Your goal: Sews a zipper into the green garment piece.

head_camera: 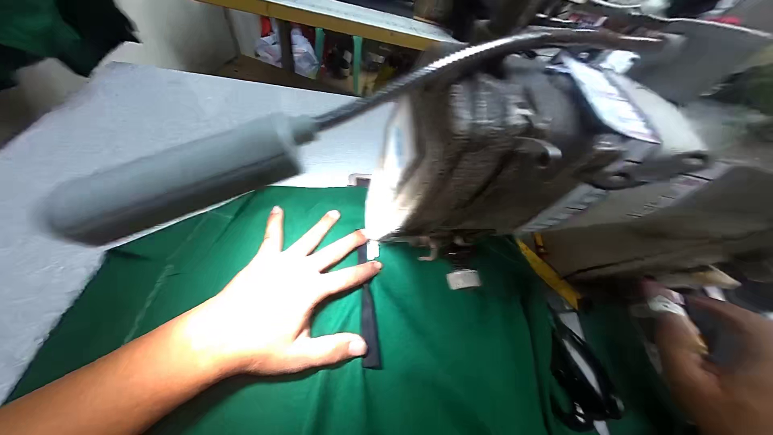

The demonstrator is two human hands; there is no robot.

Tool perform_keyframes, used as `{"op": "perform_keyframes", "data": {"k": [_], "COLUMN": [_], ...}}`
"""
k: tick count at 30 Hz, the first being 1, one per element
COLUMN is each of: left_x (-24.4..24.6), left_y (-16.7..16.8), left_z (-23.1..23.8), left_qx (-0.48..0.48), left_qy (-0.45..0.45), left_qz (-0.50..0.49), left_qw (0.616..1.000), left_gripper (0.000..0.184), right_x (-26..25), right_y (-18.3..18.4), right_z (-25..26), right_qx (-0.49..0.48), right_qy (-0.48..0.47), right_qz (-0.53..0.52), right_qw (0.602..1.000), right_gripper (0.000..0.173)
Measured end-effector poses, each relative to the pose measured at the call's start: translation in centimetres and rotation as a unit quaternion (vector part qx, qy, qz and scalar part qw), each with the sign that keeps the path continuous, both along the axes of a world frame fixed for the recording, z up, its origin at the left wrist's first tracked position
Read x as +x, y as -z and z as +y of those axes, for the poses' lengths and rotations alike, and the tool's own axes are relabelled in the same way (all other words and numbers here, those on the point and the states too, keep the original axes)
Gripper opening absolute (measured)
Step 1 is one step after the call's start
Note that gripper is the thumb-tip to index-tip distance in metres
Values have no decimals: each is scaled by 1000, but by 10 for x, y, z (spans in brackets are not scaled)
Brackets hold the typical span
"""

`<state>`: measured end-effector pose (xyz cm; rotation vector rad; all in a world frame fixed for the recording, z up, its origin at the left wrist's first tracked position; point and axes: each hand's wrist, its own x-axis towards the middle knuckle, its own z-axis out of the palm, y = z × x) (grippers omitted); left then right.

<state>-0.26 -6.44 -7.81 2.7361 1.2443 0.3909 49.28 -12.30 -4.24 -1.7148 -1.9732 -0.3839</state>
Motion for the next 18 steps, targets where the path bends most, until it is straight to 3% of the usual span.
{"op": "perform_keyframes", "data": {"k": [4, 7, 12, 16, 18], "left_x": [1, 1, 0, 1, 0], "left_y": [8, 11, 15, 9, 7], "left_z": [0, 2, 4, 2, 1], "left_qx": [35, 53, 70, 41, 30], "left_qy": [1, 1, 4, -6, -10], "left_qz": [-28, -42, -51, -21, -9], "left_qw": [999, 998, 996, 999, 999], "left_gripper": [79, 78, 79, 79, 79], "right_x": [-1, 9, 20, 11, -1], "right_y": [13, 18, 16, 7, 2], "right_z": [5, 5, -4, -11, -9], "right_qx": [-74, -72, -63, -18, 1], "right_qy": [77, 83, 55, 66, 40], "right_qz": [-43, -80, -91, -58, -50], "right_qw": [993, 991, 992, 996, 998], "right_gripper": [57, 46, 47, 38, 53]}}
